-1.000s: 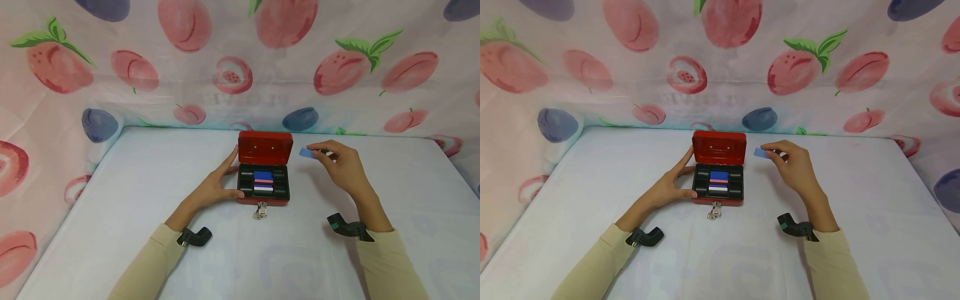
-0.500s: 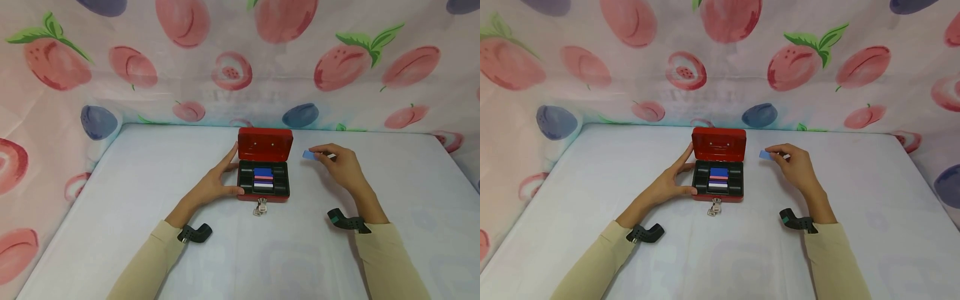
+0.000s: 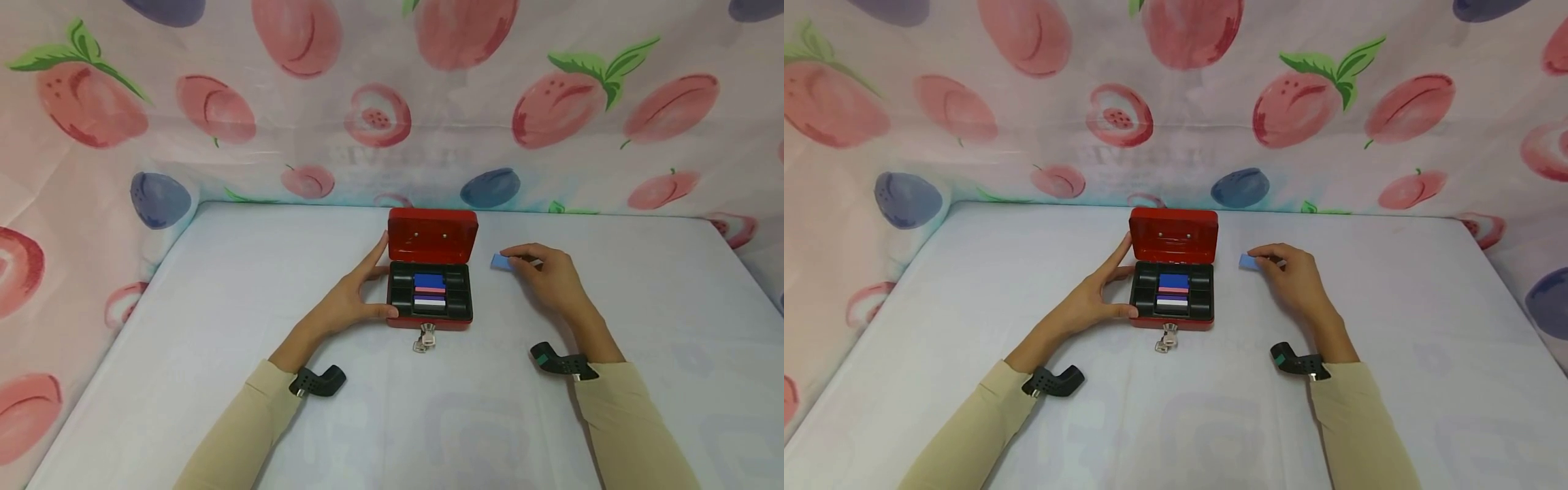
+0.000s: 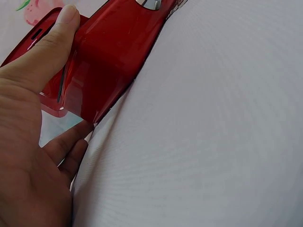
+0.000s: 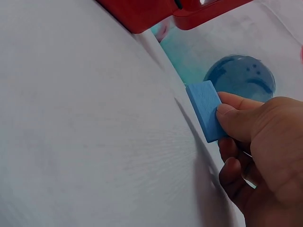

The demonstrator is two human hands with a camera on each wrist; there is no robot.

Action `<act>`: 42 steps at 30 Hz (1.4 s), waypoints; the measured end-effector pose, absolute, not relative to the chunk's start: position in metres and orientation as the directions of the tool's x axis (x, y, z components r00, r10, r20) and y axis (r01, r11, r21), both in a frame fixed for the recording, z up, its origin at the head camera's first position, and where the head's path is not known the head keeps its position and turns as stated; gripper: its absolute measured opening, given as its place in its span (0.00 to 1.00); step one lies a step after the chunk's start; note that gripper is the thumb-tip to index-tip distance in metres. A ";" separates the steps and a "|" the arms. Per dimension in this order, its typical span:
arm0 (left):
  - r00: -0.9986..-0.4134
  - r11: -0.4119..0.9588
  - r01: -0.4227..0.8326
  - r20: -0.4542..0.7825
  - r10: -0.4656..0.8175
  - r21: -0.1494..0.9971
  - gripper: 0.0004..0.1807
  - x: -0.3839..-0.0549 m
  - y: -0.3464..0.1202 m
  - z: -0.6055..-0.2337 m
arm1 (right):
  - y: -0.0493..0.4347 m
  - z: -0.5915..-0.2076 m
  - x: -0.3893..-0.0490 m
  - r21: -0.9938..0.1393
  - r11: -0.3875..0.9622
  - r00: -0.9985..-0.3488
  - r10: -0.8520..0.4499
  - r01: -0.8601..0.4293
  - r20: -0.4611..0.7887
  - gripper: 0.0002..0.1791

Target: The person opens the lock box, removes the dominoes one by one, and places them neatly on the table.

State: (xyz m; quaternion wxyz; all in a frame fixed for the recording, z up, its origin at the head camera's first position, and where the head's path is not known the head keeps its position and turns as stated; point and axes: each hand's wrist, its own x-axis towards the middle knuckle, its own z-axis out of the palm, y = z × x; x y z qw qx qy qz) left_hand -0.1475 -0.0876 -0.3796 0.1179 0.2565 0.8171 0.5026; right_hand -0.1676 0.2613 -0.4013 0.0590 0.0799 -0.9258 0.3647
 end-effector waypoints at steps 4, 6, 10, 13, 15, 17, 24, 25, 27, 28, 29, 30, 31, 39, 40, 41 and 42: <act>-0.839 0.363 0.310 0.074 0.539 0.879 0.57 -0.147 -0.088 -0.379 | 0.261 -0.403 -0.169 -0.659 0.722 -0.976 -0.123 -0.211 0.178 0.11; -0.838 0.362 0.317 0.080 0.540 0.877 0.56 -0.147 -0.088 -0.378 | 0.261 -0.404 -0.169 -0.654 0.725 -0.975 -0.125 -0.216 0.183 0.11; -0.837 0.364 0.312 0.073 0.542 0.878 0.57 -0.148 -0.087 -0.378 | 0.260 -0.405 -0.169 -0.650 0.724 -0.971 -0.123 -0.231 0.207 0.10; -0.837 0.359 0.306 0.069 0.543 0.882 0.57 -0.147 -0.087 -0.378 | 0.259 -0.407 -0.169 -0.643 0.726 -0.966 -0.124 -0.243 0.225 0.10; -0.836 0.357 0.307 0.072 0.543 0.882 0.57 -0.147 -0.087 -0.378 | 0.258 -0.408 -0.169 -0.638 0.730 -0.966 -0.119 -0.243 0.231 0.10; -0.835 0.353 0.311 0.076 0.545 0.883 0.57 -0.147 -0.087 -0.378 | 0.257 -0.408 -0.169 -0.632 0.736 -0.965 -0.114 -0.243 0.238 0.10; -0.833 0.348 0.310 0.076 0.548 0.885 0.57 -0.147 -0.087 -0.379 | 0.257 -0.410 -0.169 -0.628 0.741 -0.965 -0.110 -0.239 0.238 0.11; -0.833 0.349 0.310 0.076 0.548 0.884 0.57 -0.147 -0.087 -0.379 | 0.257 -0.410 -0.169 -0.630 0.738 -0.965 -0.114 -0.242 0.237 0.11; -0.835 0.352 0.310 0.076 0.546 0.883 0.57 -0.147 -0.087 -0.379 | 0.257 -0.411 -0.168 -0.633 0.733 -0.964 -0.123 -0.249 0.237 0.11; -0.835 0.353 0.310 0.075 0.545 0.883 0.57 -0.147 -0.088 -0.378 | 0.257 -0.411 -0.168 -0.634 0.732 -0.964 -0.126 -0.251 0.236 0.11; -0.835 0.354 0.310 0.076 0.544 0.882 0.57 -0.147 -0.088 -0.378 | 0.257 -0.411 -0.168 -0.634 0.732 -0.964 -0.126 -0.250 0.235 0.11; -0.836 0.354 0.310 0.076 0.544 0.883 0.57 -0.146 -0.088 -0.378 | 0.257 -0.412 -0.168 -0.637 0.728 -0.963 -0.129 -0.253 0.236 0.11; -0.836 0.356 0.309 0.074 0.543 0.882 0.57 -0.146 -0.088 -0.378 | 0.257 -0.413 -0.168 -0.638 0.727 -0.963 -0.127 -0.252 0.236 0.11; -0.836 0.348 0.304 0.073 0.544 0.887 0.57 -0.146 -0.088 -0.378 | 0.256 -0.416 -0.169 -0.629 0.737 -0.964 -0.124 -0.247 0.234 0.11; -0.835 0.347 0.304 0.073 0.545 0.887 0.57 -0.146 -0.088 -0.378 | 0.255 -0.416 -0.169 -0.628 0.739 -0.965 -0.124 -0.244 0.230 0.12; -0.835 0.346 0.305 0.075 0.545 0.887 0.57 -0.147 -0.088 -0.378 | 0.255 -0.416 -0.170 -0.626 0.740 -0.965 -0.127 -0.246 0.229 0.12; -0.835 0.346 0.306 0.076 0.545 0.887 0.57 -0.147 -0.088 -0.378 | 0.255 -0.416 -0.170 -0.625 0.741 -0.965 -0.128 -0.246 0.227 0.12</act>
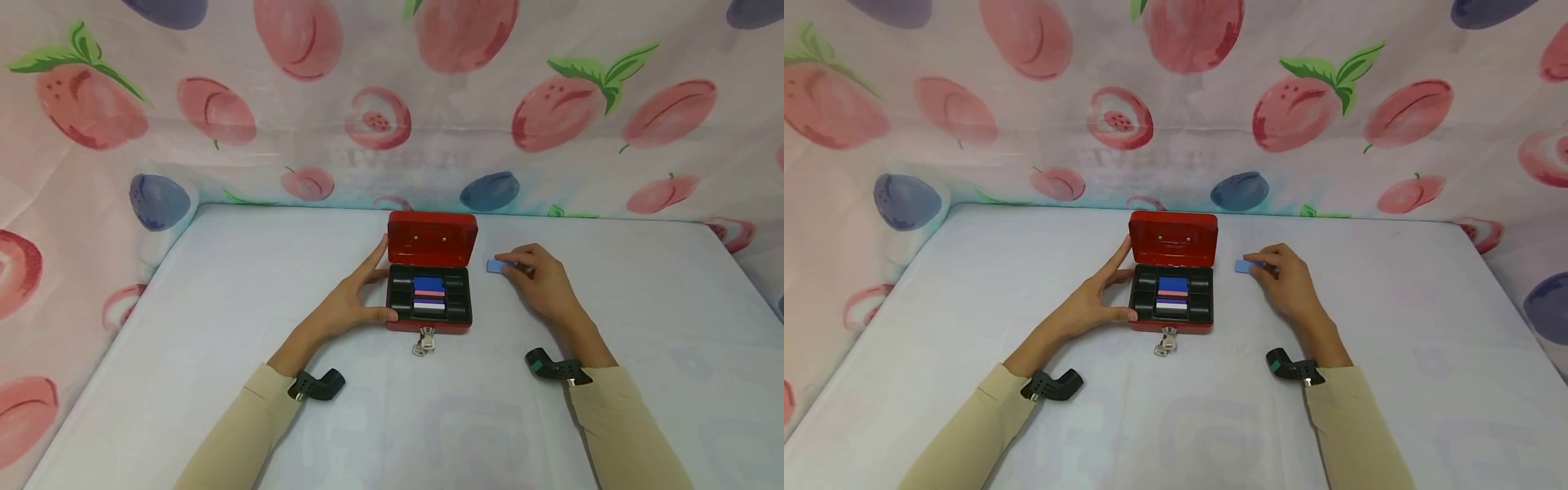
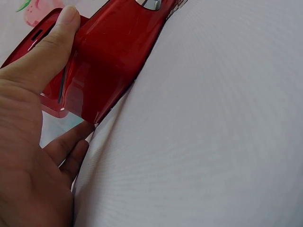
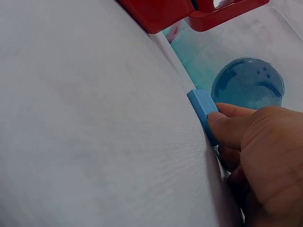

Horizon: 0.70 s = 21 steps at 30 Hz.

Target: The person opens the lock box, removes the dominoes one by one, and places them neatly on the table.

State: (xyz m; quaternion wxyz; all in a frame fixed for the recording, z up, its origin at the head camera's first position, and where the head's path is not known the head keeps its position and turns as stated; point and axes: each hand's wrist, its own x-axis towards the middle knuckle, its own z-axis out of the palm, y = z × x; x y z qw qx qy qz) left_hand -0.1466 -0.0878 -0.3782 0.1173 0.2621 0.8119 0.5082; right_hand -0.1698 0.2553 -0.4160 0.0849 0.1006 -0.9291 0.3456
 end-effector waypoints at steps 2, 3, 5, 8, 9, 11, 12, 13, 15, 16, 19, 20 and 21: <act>-0.835 0.348 0.307 0.076 0.545 0.886 0.57 -0.147 -0.088 -0.379 | 0.255 -0.417 -0.170 -0.623 0.742 -0.966 -0.135 -0.247 0.222 0.13; -0.835 0.348 0.306 0.075 0.545 0.886 0.57 -0.147 -0.088 -0.379 | 0.255 -0.417 -0.170 -0.621 0.743 -0.965 -0.139 -0.249 0.221 0.13; -0.835 0.346 0.306 0.076 0.545 0.887 0.57 -0.147 -0.088 -0.379 | 0.256 -0.418 -0.170 -0.619 0.743 -0.965 -0.147 -0.254 0.219 0.14; -0.834 0.342 0.307 0.078 0.546 0.888 0.57 -0.147 -0.088 -0.379 | 0.256 -0.419 -0.170 -0.615 0.747 -0.965 -0.148 -0.252 0.215 0.14; -0.834 0.343 0.310 0.080 0.546 0.886 0.57 -0.147 -0.088 -0.379 | 0.256 -0.419 -0.170 -0.614 0.748 -0.965 -0.145 -0.250 0.217 0.14; -0.832 0.342 0.317 0.086 0.548 0.885 0.57 -0.147 -0.088 -0.379 | 0.256 -0.418 -0.170 -0.614 0.748 -0.965 -0.139 -0.250 0.223 0.14; -0.832 0.343 0.319 0.087 0.548 0.884 0.57 -0.147 -0.088 -0.379 | 0.256 -0.418 -0.170 -0.613 0.750 -0.965 -0.135 -0.249 0.227 0.14; -0.832 0.344 0.320 0.089 0.548 0.883 0.57 -0.147 -0.089 -0.379 | 0.256 -0.418 -0.170 -0.613 0.751 -0.965 -0.129 -0.246 0.229 0.13; -0.832 0.345 0.321 0.088 0.547 0.882 0.57 -0.147 -0.088 -0.379 | 0.256 -0.418 -0.171 -0.611 0.753 -0.964 -0.124 -0.245 0.235 0.13; -0.832 0.347 0.321 0.087 0.547 0.881 0.57 -0.147 -0.088 -0.379 | 0.256 -0.418 -0.171 -0.611 0.753 -0.964 -0.123 -0.244 0.235 0.12; -0.833 0.350 0.320 0.086 0.546 0.880 0.57 -0.147 -0.088 -0.379 | 0.256 -0.418 -0.171 -0.609 0.758 -0.967 -0.114 -0.234 0.229 0.12; -0.833 0.350 0.321 0.087 0.546 0.880 0.57 -0.147 -0.088 -0.379 | 0.256 -0.418 -0.172 -0.609 0.759 -0.968 -0.113 -0.231 0.226 0.12; -0.833 0.349 0.322 0.089 0.546 0.880 0.57 -0.147 -0.088 -0.379 | 0.255 -0.418 -0.172 -0.611 0.758 -0.968 -0.111 -0.229 0.225 0.12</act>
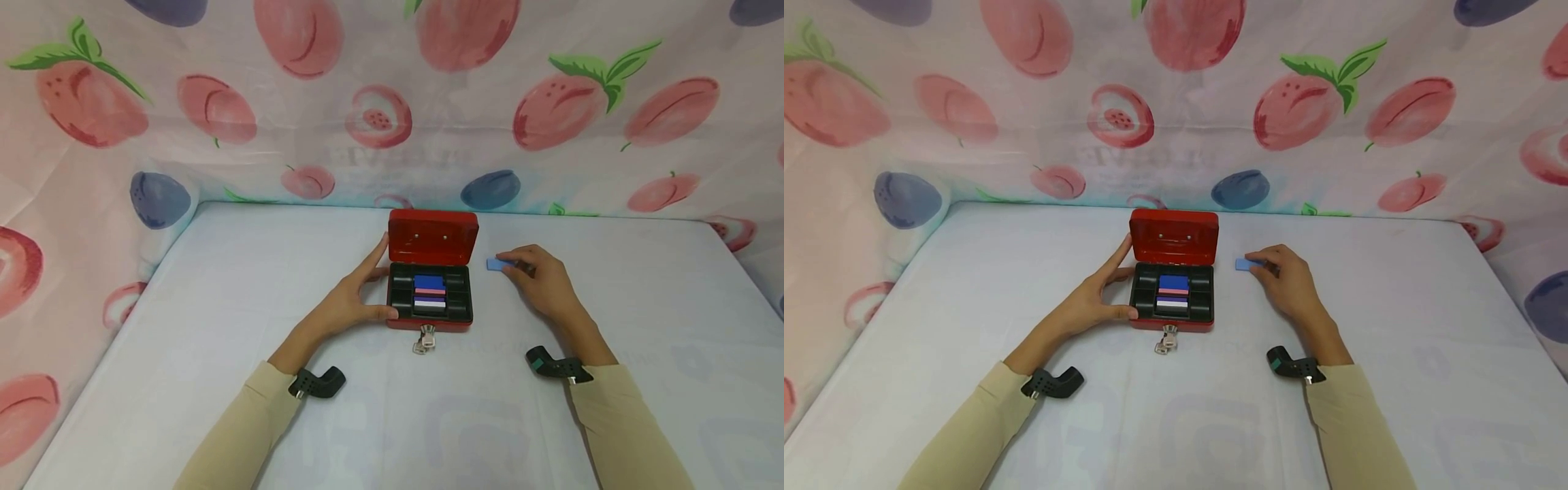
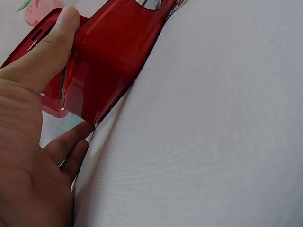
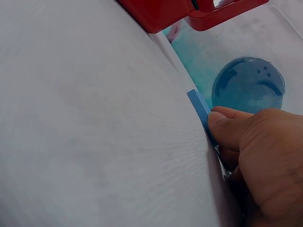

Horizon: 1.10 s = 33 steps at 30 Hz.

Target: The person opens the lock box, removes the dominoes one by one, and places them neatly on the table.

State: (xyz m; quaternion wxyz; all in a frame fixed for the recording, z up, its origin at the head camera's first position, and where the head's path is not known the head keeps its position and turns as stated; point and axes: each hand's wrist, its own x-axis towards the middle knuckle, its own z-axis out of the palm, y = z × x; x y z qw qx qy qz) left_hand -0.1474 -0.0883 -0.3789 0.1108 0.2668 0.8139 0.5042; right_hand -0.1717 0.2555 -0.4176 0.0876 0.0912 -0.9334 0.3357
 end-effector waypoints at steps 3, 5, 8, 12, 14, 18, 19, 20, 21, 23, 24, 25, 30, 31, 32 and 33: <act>-0.833 0.349 0.324 0.090 0.546 0.879 0.57 -0.147 -0.088 -0.379 | 0.255 -0.418 -0.172 -0.610 0.759 -0.969 -0.110 -0.227 0.223 0.12; -0.834 0.352 0.326 0.091 0.545 0.877 0.57 -0.147 -0.088 -0.378 | 0.255 -0.418 -0.172 -0.614 0.755 -0.968 -0.113 -0.229 0.222 0.12; -0.834 0.357 0.327 0.089 0.545 0.875 0.57 -0.147 -0.089 -0.378 | 0.255 -0.417 -0.172 -0.618 0.752 -0.968 -0.117 -0.232 0.221 0.12; -0.837 0.362 0.315 0.077 0.542 0.877 0.57 -0.147 -0.089 -0.378 | 0.255 -0.417 -0.171 -0.619 0.751 -0.969 -0.118 -0.229 0.215 0.12; -0.837 0.360 0.308 0.071 0.542 0.881 0.56 -0.147 -0.089 -0.378 | 0.255 -0.417 -0.171 -0.621 0.750 -0.970 -0.119 -0.228 0.212 0.12; -0.837 0.351 0.304 0.072 0.542 0.886 0.56 -0.147 -0.088 -0.377 | 0.255 -0.416 -0.171 -0.626 0.746 -0.970 -0.120 -0.228 0.211 0.12; -0.836 0.351 0.305 0.073 0.544 0.885 0.56 -0.147 -0.088 -0.377 | 0.256 -0.416 -0.171 -0.626 0.745 -0.970 -0.121 -0.229 0.211 0.12; -0.836 0.353 0.306 0.073 0.543 0.884 0.57 -0.147 -0.088 -0.378 | 0.256 -0.416 -0.171 -0.625 0.746 -0.970 -0.121 -0.229 0.212 0.12; -0.836 0.354 0.308 0.074 0.543 0.883 0.57 -0.148 -0.088 -0.378 | 0.256 -0.416 -0.171 -0.624 0.746 -0.970 -0.121 -0.230 0.213 0.12; -0.836 0.361 0.308 0.069 0.545 0.880 0.57 -0.148 -0.088 -0.378 | 0.256 -0.417 -0.171 -0.624 0.747 -0.970 -0.120 -0.229 0.212 0.12; -0.836 0.362 0.308 0.068 0.544 0.880 0.57 -0.148 -0.088 -0.378 | 0.256 -0.417 -0.171 -0.625 0.746 -0.970 -0.122 -0.231 0.212 0.12; -0.836 0.364 0.307 0.067 0.544 0.880 0.57 -0.148 -0.088 -0.378 | 0.256 -0.417 -0.171 -0.625 0.745 -0.969 -0.123 -0.232 0.213 0.12; -0.840 0.371 0.305 0.064 0.538 0.877 0.57 -0.147 -0.088 -0.376 | 0.255 -0.416 -0.170 -0.627 0.743 -0.969 -0.126 -0.234 0.213 0.12; -0.841 0.372 0.306 0.065 0.538 0.877 0.57 -0.147 -0.087 -0.376 | 0.255 -0.417 -0.170 -0.626 0.745 -0.970 -0.124 -0.231 0.211 0.12; -0.840 0.372 0.305 0.064 0.538 0.876 0.57 -0.147 -0.088 -0.376 | 0.255 -0.417 -0.170 -0.625 0.746 -0.970 -0.123 -0.229 0.209 0.13; -0.840 0.371 0.305 0.064 0.539 0.877 0.57 -0.147 -0.087 -0.376 | 0.255 -0.417 -0.171 -0.624 0.748 -0.971 -0.120 -0.227 0.209 0.13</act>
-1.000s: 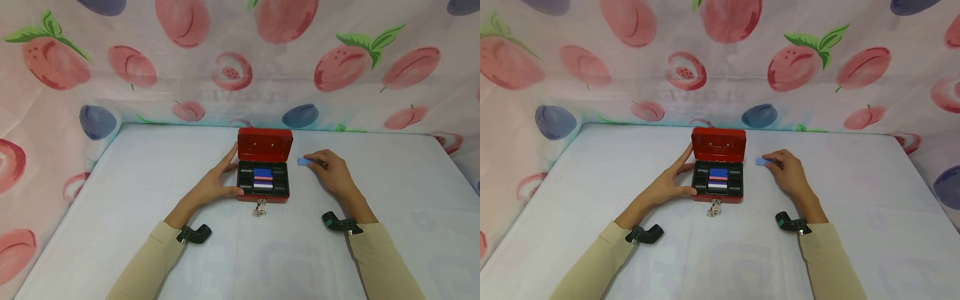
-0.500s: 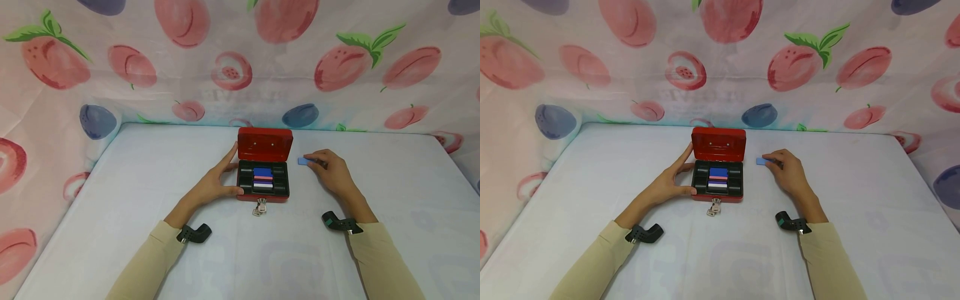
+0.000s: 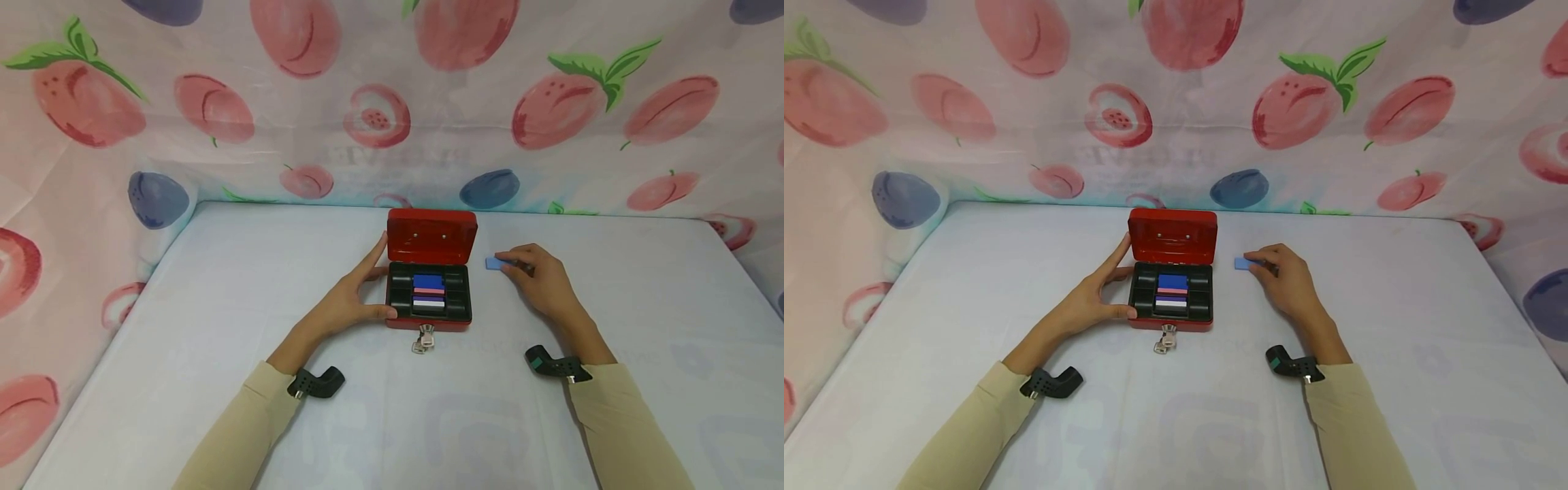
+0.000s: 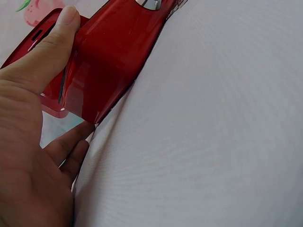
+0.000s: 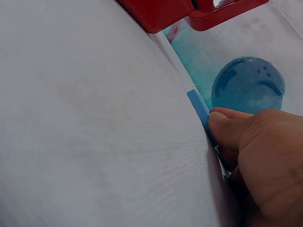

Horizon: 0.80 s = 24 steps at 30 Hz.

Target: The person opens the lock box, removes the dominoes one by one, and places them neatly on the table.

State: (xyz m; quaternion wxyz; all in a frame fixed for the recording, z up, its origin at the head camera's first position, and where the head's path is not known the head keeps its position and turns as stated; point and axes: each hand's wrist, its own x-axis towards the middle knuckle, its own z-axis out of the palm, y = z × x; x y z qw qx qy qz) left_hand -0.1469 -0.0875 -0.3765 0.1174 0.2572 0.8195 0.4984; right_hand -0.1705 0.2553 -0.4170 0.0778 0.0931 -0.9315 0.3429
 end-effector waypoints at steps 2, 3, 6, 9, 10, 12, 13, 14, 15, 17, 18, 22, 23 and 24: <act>-0.840 0.370 0.305 0.064 0.539 0.878 0.56 -0.147 -0.088 -0.377 | 0.255 -0.417 -0.171 -0.624 0.750 -0.972 -0.113 -0.218 0.205 0.12; -0.840 0.369 0.304 0.064 0.539 0.878 0.57 -0.147 -0.088 -0.377 | 0.255 -0.418 -0.171 -0.625 0.751 -0.973 -0.111 -0.215 0.203 0.13; -0.840 0.368 0.304 0.065 0.538 0.879 0.57 -0.147 -0.088 -0.378 | 0.255 -0.418 -0.171 -0.628 0.749 -0.974 -0.107 -0.212 0.201 0.13; -0.840 0.367 0.303 0.065 0.538 0.879 0.57 -0.148 -0.088 -0.379 | 0.256 -0.419 -0.171 -0.633 0.744 -0.973 -0.112 -0.216 0.201 0.13; -0.840 0.367 0.303 0.064 0.539 0.880 0.57 -0.148 -0.088 -0.380 | 0.256 -0.419 -0.171 -0.633 0.744 -0.973 -0.113 -0.217 0.201 0.13; -0.839 0.366 0.304 0.065 0.540 0.880 0.57 -0.148 -0.088 -0.380 | 0.256 -0.419 -0.171 -0.632 0.745 -0.973 -0.112 -0.215 0.200 0.13; -0.839 0.366 0.304 0.066 0.540 0.879 0.57 -0.148 -0.088 -0.380 | 0.255 -0.419 -0.171 -0.632 0.745 -0.974 -0.110 -0.213 0.198 0.13; -0.839 0.367 0.306 0.067 0.540 0.879 0.57 -0.147 -0.088 -0.379 | 0.255 -0.419 -0.171 -0.631 0.747 -0.975 -0.106 -0.208 0.196 0.13; -0.839 0.367 0.307 0.067 0.539 0.878 0.57 -0.147 -0.088 -0.379 | 0.255 -0.419 -0.171 -0.630 0.749 -0.976 -0.102 -0.202 0.192 0.14; -0.839 0.367 0.310 0.071 0.539 0.877 0.57 -0.147 -0.088 -0.378 | 0.256 -0.419 -0.171 -0.634 0.750 -0.978 -0.088 -0.190 0.190 0.14; -0.839 0.367 0.311 0.072 0.539 0.877 0.57 -0.147 -0.088 -0.378 | 0.256 -0.418 -0.171 -0.634 0.751 -0.979 -0.081 -0.185 0.188 0.14; -0.837 0.364 0.317 0.078 0.542 0.875 0.57 -0.147 -0.088 -0.378 | 0.256 -0.414 -0.169 -0.645 0.745 -0.980 -0.060 -0.172 0.192 0.15; -0.836 0.364 0.318 0.078 0.543 0.875 0.57 -0.147 -0.088 -0.378 | 0.256 -0.411 -0.169 -0.648 0.743 -0.980 -0.057 -0.170 0.193 0.16; -0.836 0.363 0.319 0.079 0.543 0.875 0.57 -0.148 -0.088 -0.378 | 0.255 -0.409 -0.168 -0.651 0.739 -0.979 -0.057 -0.173 0.196 0.16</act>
